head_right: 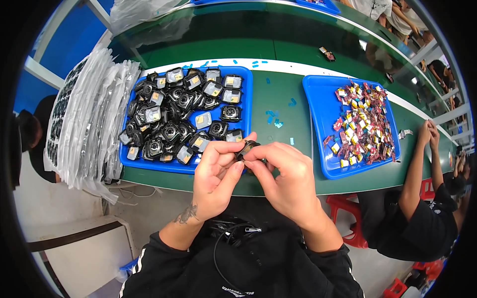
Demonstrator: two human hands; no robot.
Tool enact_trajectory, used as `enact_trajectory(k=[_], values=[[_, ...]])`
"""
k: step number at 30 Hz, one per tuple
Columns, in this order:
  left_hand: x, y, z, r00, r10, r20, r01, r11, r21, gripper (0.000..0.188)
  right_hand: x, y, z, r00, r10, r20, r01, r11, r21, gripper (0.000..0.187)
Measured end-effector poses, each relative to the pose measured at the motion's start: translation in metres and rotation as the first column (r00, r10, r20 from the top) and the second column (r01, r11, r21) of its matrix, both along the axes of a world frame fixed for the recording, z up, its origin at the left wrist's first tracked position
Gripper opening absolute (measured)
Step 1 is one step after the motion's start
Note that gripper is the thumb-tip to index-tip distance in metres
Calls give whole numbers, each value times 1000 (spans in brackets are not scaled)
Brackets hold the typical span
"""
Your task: Assembling small electronic modules into plastic casings at a factory workbench.
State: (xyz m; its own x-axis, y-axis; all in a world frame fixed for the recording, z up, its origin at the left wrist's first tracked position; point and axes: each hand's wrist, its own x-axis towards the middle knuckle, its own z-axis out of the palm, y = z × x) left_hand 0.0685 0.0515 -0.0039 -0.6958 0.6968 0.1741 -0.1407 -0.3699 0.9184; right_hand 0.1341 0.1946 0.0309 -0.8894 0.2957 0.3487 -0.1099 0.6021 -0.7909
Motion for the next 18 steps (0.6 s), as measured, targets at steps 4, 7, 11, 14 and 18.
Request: enact_trajectory(k=[4,7,11,14,18], values=[[-2,-1,-2,999,-13,-49,11,999,-39,28,-1,2,3,999,18,38,-18,1000,-7,13],[-2,-1,-1,997,-21,-68,20,999,-26,29,-2,3,4,999,33,-9,-32,994,106,12],[-1,0,3,998,-32,-57,31,999,-11,29,-3,2,3,996,-2,-84,17,984,176,13],[0,1,3,1000,-14,18,13,1000,15,28,-3,-2,0,995,-31,-100,45,989,142,14],[-1,1,-1,1000,-13,-16,13,1000,10,28,-2,-5,0,992,-63,-110,82,981,176,15]])
